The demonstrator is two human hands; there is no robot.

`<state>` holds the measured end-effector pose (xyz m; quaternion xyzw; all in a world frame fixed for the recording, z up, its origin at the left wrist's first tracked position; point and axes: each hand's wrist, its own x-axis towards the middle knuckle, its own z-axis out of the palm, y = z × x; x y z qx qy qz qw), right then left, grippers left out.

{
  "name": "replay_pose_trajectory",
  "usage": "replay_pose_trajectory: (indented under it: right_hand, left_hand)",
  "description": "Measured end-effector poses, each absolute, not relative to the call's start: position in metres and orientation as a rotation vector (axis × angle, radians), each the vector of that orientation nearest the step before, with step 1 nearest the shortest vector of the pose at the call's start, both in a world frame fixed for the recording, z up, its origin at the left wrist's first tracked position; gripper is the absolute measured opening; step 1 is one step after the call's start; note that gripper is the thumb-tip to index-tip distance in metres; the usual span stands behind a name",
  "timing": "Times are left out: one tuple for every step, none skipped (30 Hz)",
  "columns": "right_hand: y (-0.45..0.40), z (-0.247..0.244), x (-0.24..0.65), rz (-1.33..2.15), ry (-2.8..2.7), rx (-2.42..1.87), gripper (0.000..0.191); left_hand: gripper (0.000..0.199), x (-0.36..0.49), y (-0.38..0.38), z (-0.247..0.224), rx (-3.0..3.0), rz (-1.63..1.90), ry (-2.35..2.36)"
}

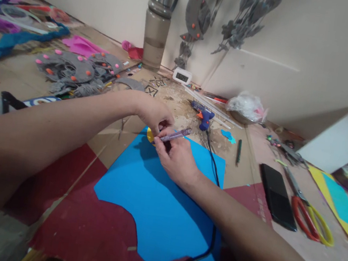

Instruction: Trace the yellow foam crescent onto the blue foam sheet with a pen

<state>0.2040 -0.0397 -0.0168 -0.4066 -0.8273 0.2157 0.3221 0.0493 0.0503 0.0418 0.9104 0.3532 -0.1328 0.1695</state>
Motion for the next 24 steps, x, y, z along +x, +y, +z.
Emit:
replay_pose_trajectory:
  right_hand:
    - [-0.04, -0.017, 0.204, 0.563, -2.172, -1.067, 0.019]
    - [-0.04, -0.017, 0.204, 0.559, -2.172, -1.066, 0.018]
    - [-0.04, -0.016, 0.204, 0.556, -2.172, -1.066, 0.018]
    - [-0.04, -0.016, 0.204, 0.553, -2.171, -1.066, 0.019]
    - [-0.04, -0.016, 0.204, 0.554, -2.171, -1.065, 0.019]
    - [-0.04, -0.015, 0.204, 0.557, -2.172, -1.065, 0.019]
    - [-0.04, -0.015, 0.205, 0.559, -2.174, -1.065, 0.02]
    - [-0.041, -0.015, 0.205, 0.562, -2.177, -1.065, 0.02]
    - [-0.041, -0.014, 0.205, 0.563, -2.178, -1.064, 0.02]
    - [-0.041, -0.014, 0.206, 0.562, -2.179, -1.062, 0.019]
    - [-0.041, -0.014, 0.207, 0.561, -2.179, -1.06, 0.019]
    - [-0.041, -0.014, 0.207, 0.563, -2.178, -1.058, 0.019]
    - [-0.042, -0.014, 0.208, 0.572, -2.177, -1.057, 0.019]
    - [-0.042, -0.014, 0.209, 0.583, -2.176, -1.054, 0.018]
    - [-0.042, -0.014, 0.209, 0.595, -2.174, -1.047, 0.018]
    - [-0.043, -0.014, 0.21, 0.604, -2.173, -1.041, 0.017]
    - [-0.043, -0.014, 0.211, 0.611, -2.173, -1.04, 0.017]
    - [-0.043, -0.014, 0.212, 0.612, -2.173, -1.043, 0.017]
    - [-0.044, -0.014, 0.212, 0.612, -2.174, -1.051, 0.017]
    - [-0.044, -0.014, 0.213, 0.61, -2.175, -1.061, 0.017]
    - [-0.044, -0.013, 0.213, 0.609, -2.175, -1.073, 0.018]
    - [-0.044, -0.013, 0.214, 0.612, -2.173, -1.081, 0.019]
    - [-0.045, -0.013, 0.214, 0.618, -2.168, -1.087, 0.019]
    - [-0.045, -0.013, 0.215, 0.626, -2.164, -1.094, 0.02]
  left_hand:
    - [0.017, 0.049, 0.05, 0.042, 2.598, -0.383, 1.003]
    - [0.017, 0.049, 0.05, 0.041, 2.609, -0.388, 1.001]
    - [0.017, 0.049, 0.05, 0.041, 2.621, -0.392, 0.995]
    - [0.017, 0.05, 0.05, 0.041, 2.634, -0.393, 0.989]
    - [0.017, 0.05, 0.05, 0.04, 2.647, -0.391, 0.983]
    - [0.017, 0.05, 0.049, 0.04, 2.659, -0.386, 0.982]
    - [0.018, 0.05, 0.049, 0.039, 2.667, -0.384, 0.986]
    - [0.019, 0.051, 0.049, 0.039, 2.67, -0.385, 0.996]
    - [0.021, 0.051, 0.049, 0.039, 2.67, -0.391, 1.009]
    - [0.022, 0.052, 0.049, 0.039, 2.667, -0.397, 1.02]
    - [0.023, 0.052, 0.048, 0.039, 2.662, -0.403, 1.028]
    - [0.024, 0.053, 0.049, 0.038, 2.656, -0.408, 1.032]
    - [0.025, 0.053, 0.049, 0.038, 2.652, -0.414, 1.034]
    - [0.025, 0.053, 0.049, 0.038, 2.652, -0.418, 1.035]
    - [0.026, 0.053, 0.049, 0.038, 2.653, -0.417, 1.033]
    - [0.026, 0.053, 0.05, 0.038, 2.656, -0.411, 1.03]
    - [0.025, 0.052, 0.05, 0.038, 2.661, -0.404, 1.026]
    - [0.024, 0.052, 0.05, 0.038, 2.665, -0.4, 1.022]
    - [0.023, 0.052, 0.05, 0.038, 2.668, -0.398, 1.019]
    - [0.021, 0.052, 0.05, 0.038, 2.669, -0.398, 1.02]
    - [0.021, 0.052, 0.049, 0.038, 2.668, -0.403, 1.023]
    - [0.02, 0.052, 0.049, 0.038, 2.664, -0.406, 1.029]
    - [0.02, 0.052, 0.049, 0.039, 2.657, -0.405, 1.036]
    - [0.02, 0.052, 0.049, 0.039, 2.648, -0.399, 1.043]
